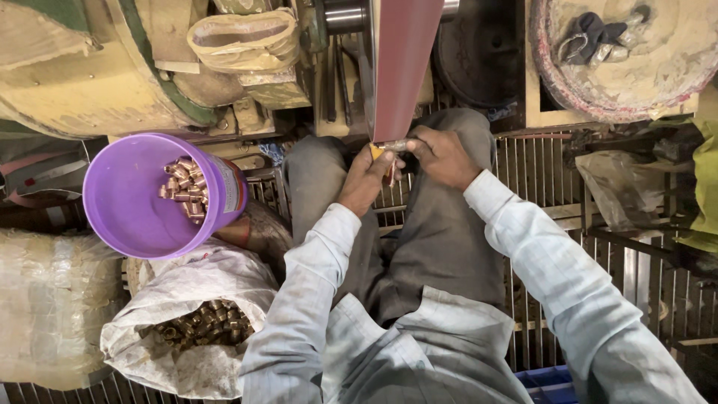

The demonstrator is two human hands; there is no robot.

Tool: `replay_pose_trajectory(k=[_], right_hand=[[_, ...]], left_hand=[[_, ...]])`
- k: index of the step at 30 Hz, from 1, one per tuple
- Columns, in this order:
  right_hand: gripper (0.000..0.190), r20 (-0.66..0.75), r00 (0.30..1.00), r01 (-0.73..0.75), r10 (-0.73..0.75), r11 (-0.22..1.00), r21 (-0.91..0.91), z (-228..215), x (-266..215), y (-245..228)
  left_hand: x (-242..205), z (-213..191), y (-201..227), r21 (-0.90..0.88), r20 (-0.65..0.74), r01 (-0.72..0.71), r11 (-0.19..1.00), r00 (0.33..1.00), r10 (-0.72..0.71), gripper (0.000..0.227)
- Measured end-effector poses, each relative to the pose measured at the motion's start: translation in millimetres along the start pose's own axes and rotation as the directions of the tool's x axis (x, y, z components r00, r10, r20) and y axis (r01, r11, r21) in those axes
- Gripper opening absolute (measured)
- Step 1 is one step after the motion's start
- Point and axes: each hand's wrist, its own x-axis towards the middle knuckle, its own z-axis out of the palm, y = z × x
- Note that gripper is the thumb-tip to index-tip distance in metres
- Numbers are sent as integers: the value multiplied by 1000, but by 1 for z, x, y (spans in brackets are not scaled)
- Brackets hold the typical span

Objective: The person sits on a metal grate floor and repeatedly picks small brass-colored metal parts from a white sack. They press each part against a vertical belt sander to smooth or shape it, then place the finished part into a purple bucket. The process is repeated continuously.

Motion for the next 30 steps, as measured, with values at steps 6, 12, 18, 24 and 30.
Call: replay_pose_trajectory(k=[6,12,18,24,30], right_hand=[[28,244,932,-346,267,856,385,2,7,15],[30,536,773,-634,340,460,622,-4,19,28],[31,693,639,-767,332,339,545,-21,33,23],[35,475,819,-537,322,721,437,-28,-4,-10],[30,-30,974,221,-223,973,-61,-13,-42,-38]], left_hand=[[0,1,2,-14,7,17,1000,1000,-17,22],[3,-1,-3,-9,3,14,1000,1000,-14,21],[1,1,1,21,11,-12,1000,1000,12,21],[-22,-7,7,92,166,-157,983,976,140,33],[-27,-8,7,50,189,-162,986,970,150,32]])
